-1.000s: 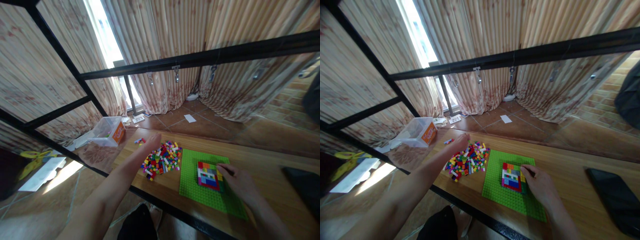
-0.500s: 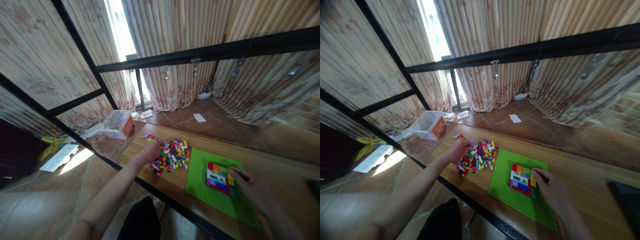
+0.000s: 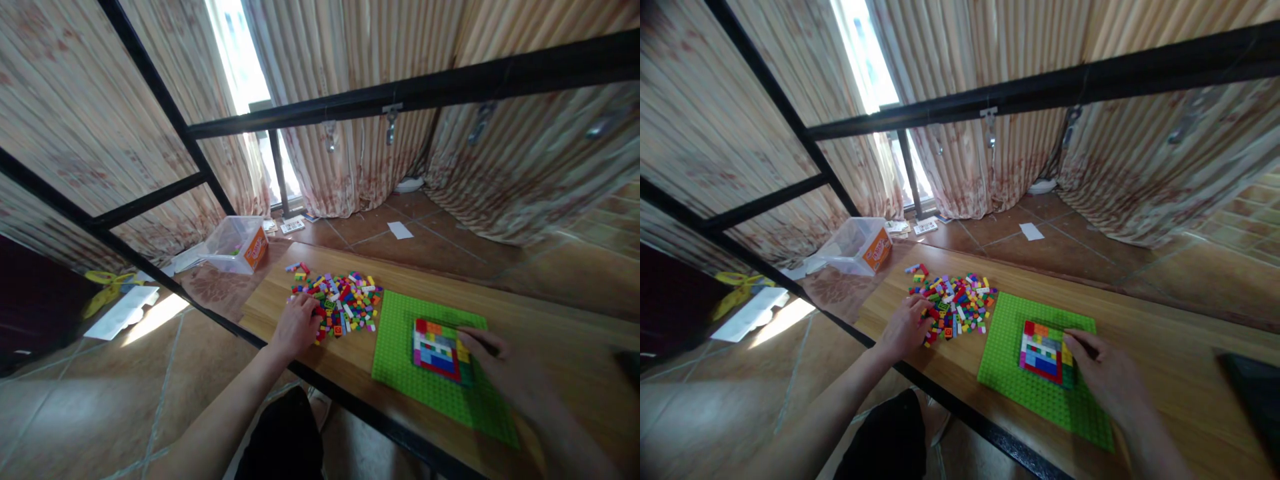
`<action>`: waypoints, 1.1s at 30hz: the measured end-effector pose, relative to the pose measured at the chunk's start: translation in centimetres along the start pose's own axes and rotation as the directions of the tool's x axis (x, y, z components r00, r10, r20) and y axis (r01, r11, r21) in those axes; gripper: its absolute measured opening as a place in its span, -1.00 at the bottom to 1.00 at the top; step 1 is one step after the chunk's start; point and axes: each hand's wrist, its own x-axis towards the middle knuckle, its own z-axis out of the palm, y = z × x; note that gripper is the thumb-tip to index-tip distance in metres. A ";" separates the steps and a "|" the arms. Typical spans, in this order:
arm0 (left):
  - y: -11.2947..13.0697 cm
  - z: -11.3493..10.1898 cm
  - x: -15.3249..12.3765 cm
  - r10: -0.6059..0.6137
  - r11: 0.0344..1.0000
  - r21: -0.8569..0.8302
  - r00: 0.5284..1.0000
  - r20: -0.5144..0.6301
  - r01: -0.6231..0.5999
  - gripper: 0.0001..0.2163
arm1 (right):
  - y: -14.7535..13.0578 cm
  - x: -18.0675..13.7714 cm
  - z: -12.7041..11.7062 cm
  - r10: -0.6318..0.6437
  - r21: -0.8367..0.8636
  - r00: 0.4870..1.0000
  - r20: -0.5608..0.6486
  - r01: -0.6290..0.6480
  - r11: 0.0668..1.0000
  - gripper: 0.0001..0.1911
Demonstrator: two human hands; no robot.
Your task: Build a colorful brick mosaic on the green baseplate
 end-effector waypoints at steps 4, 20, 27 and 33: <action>0.7 0.3 -0.3 -0.001 0.996 0.090 1.000 0.027 -0.001 -0.82 | 0.0 -0.2 0.0 -0.016 0.008 1.000 -0.002 0.016 1.000 -0.50; 0.3 0.4 1.6 0.034 0.968 0.249 0.999 0.018 -0.038 -0.81 | -2.7 -1.2 -0.9 -0.085 0.092 0.996 -0.019 0.087 0.992 -0.58; 0.2 0.9 1.7 0.013 0.977 0.215 1.000 -0.020 -0.008 -0.84 | -2.4 -1.3 -1.0 -0.110 0.118 0.994 -0.020 0.111 0.987 -0.60; 0.0 0.6 1.5 -0.022 0.988 0.154 0.996 -0.087 0.035 -0.83 | -0.9 -0.8 -0.5 -0.121 0.113 0.992 -0.020 0.122 0.986 -0.60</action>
